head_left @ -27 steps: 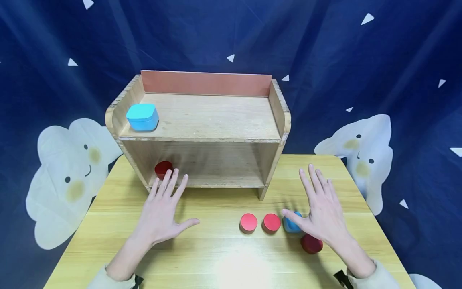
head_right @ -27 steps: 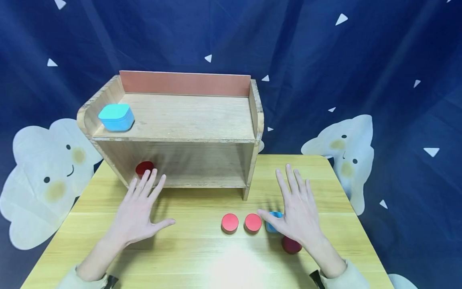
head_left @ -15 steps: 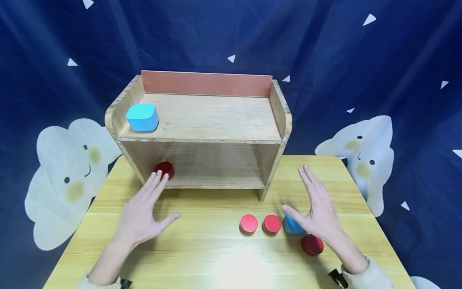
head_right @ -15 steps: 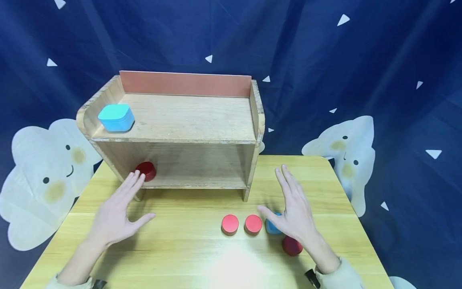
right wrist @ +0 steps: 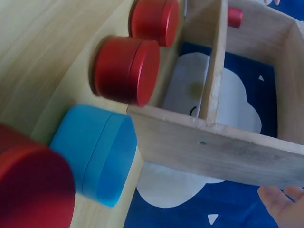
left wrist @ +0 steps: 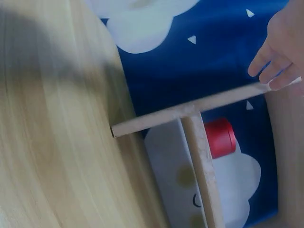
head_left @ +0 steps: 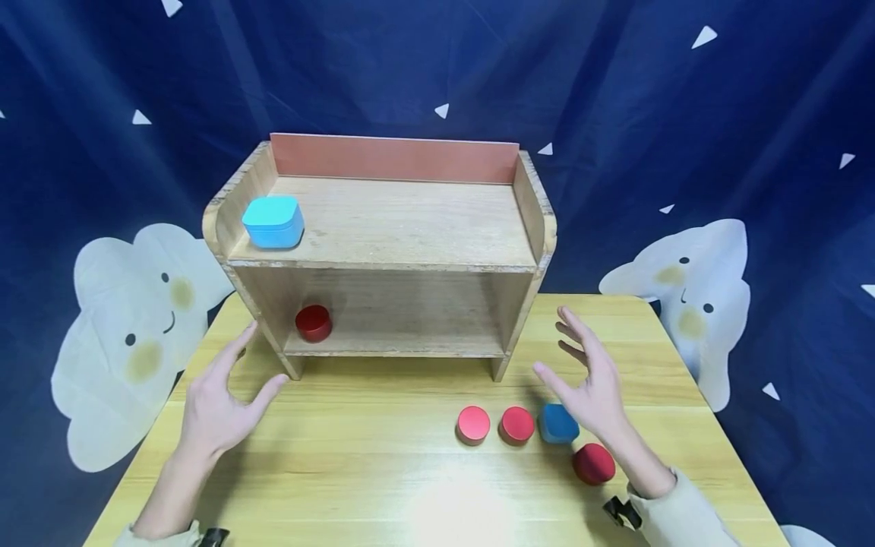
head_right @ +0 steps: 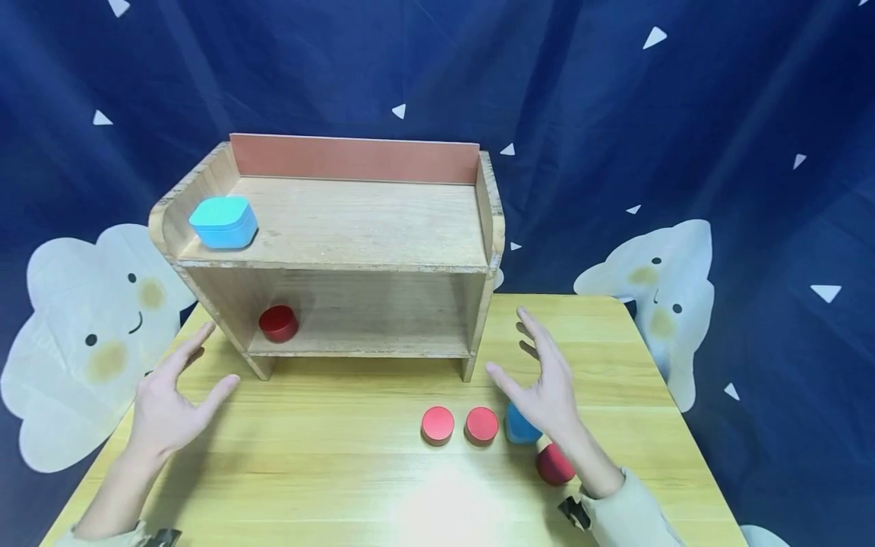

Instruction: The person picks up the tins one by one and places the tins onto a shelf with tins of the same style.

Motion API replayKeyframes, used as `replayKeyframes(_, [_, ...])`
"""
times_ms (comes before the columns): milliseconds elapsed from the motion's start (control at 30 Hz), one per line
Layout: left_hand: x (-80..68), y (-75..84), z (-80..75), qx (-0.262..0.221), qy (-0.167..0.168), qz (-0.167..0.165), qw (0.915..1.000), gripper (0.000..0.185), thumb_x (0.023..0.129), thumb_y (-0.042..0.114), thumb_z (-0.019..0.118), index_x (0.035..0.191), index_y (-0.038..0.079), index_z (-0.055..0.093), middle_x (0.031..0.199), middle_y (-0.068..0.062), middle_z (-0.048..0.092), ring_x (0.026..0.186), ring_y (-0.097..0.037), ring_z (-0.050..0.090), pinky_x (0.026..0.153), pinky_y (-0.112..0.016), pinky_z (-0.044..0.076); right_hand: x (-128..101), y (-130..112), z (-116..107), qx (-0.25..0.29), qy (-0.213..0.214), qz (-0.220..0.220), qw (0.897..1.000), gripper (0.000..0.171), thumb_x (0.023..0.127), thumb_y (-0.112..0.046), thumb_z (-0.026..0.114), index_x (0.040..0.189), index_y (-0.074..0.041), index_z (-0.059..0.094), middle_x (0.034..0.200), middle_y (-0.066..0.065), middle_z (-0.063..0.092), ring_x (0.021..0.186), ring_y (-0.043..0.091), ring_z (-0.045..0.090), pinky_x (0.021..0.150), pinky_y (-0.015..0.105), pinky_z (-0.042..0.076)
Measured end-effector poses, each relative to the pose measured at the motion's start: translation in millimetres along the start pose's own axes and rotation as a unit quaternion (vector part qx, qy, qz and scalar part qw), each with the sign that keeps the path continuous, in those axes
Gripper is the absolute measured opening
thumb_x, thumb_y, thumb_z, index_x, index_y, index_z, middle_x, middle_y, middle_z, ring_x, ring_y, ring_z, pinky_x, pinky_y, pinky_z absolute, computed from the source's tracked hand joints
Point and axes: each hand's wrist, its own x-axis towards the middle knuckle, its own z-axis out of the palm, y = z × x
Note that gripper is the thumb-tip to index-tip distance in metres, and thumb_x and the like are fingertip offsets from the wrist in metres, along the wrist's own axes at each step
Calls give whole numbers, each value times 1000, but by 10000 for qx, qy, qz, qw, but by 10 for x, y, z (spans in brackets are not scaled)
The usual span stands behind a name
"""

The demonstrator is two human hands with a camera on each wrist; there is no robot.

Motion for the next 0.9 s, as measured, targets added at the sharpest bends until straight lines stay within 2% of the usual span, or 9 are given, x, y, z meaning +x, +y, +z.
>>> replayKeyframes(67, [16, -35, 3, -348, 158, -199, 9991, 77, 75, 8, 88, 147, 5, 60, 139, -24, 69, 128, 19, 53, 108, 3, 42, 25, -1, 39, 304, 113, 100, 9994, 87, 77, 13, 82, 156, -5, 49, 155, 3, 59, 132, -4, 60, 106, 11, 56])
replayKeyframes(100, [25, -52, 5, -511, 240, -323, 9979, 76, 74, 1, 87, 146, 4, 61, 138, -20, 71, 124, 19, 55, 107, 2, 45, 36, -1, 57, 433, 166, 172, 9988, 85, 78, 14, 81, 155, -4, 50, 153, -3, 60, 130, -3, 62, 104, 11, 57])
replayKeyframes(167, [46, -82, 15, -875, 444, -477, 9940, 71, 74, -7, 84, 142, 0, 63, 135, -17, 73, 121, 13, 62, 104, -3, 51, 60, -5, 91, 715, 252, 419, 9962, 81, 79, 15, 79, 153, -5, 52, 149, -12, 61, 127, 1, 65, 102, 13, 59])
replayKeyframes(233, [67, -107, 26, -1153, 623, -671, 9891, 65, 76, -12, 81, 138, -3, 65, 131, -5, 75, 115, 9, 67, 100, -5, 56, 85, -8, 118, 909, 273, 667, 9932, 78, 81, 14, 79, 152, -7, 54, 144, -17, 63, 124, 3, 67, 99, 14, 61])
replayKeyframes(400, [119, -186, 68, -1478, 952, -993, 9794, 57, 79, -15, 78, 133, -5, 66, 122, 12, 76, 106, 4, 72, 90, -6, 60, 148, -1, 187, 1207, 358, 1049, 9865, 75, 82, 13, 80, 150, -8, 56, 137, -15, 67, 116, 3, 71, 93, 17, 65])
replayKeyframes(500, [156, -246, 97, -1543, 1052, -1196, 9751, 58, 79, -15, 79, 134, -4, 66, 119, 12, 76, 104, 2, 73, 88, -5, 60, 192, 12, 239, 1336, 434, 1103, 9839, 73, 82, 14, 80, 148, -5, 57, 134, -9, 68, 112, 6, 72, 90, 18, 66])
replayKeyframes(633, [220, -285, 143, -1720, 1054, -1486, 9681, 57, 81, -15, 78, 135, -2, 65, 117, 12, 75, 104, 0, 73, 88, -7, 62, 252, 35, 303, 1381, 564, 1285, 9804, 69, 82, 13, 80, 145, -4, 59, 129, -5, 70, 106, 6, 73, 86, 16, 66])
replayKeyframes(733, [262, -274, 179, -1732, 982, -1684, 9654, 54, 85, -12, 77, 136, -3, 64, 115, 16, 74, 104, 0, 73, 89, -8, 62, 286, 56, 345, 1389, 723, 1457, 9769, 66, 82, 12, 80, 143, -4, 62, 125, -2, 71, 102, 3, 73, 82, 14, 65])
replayKeyframes(900, [319, -237, 235, -1633, 993, -1982, 9614, 48, 89, -9, 75, 136, -4, 63, 114, 25, 70, 103, 4, 71, 88, -8, 62, 322, 42, 412, 1411, 737, 1557, 9749, 64, 82, 11, 81, 142, -3, 62, 120, -12, 70, 99, 1, 72, 79, 13, 64])
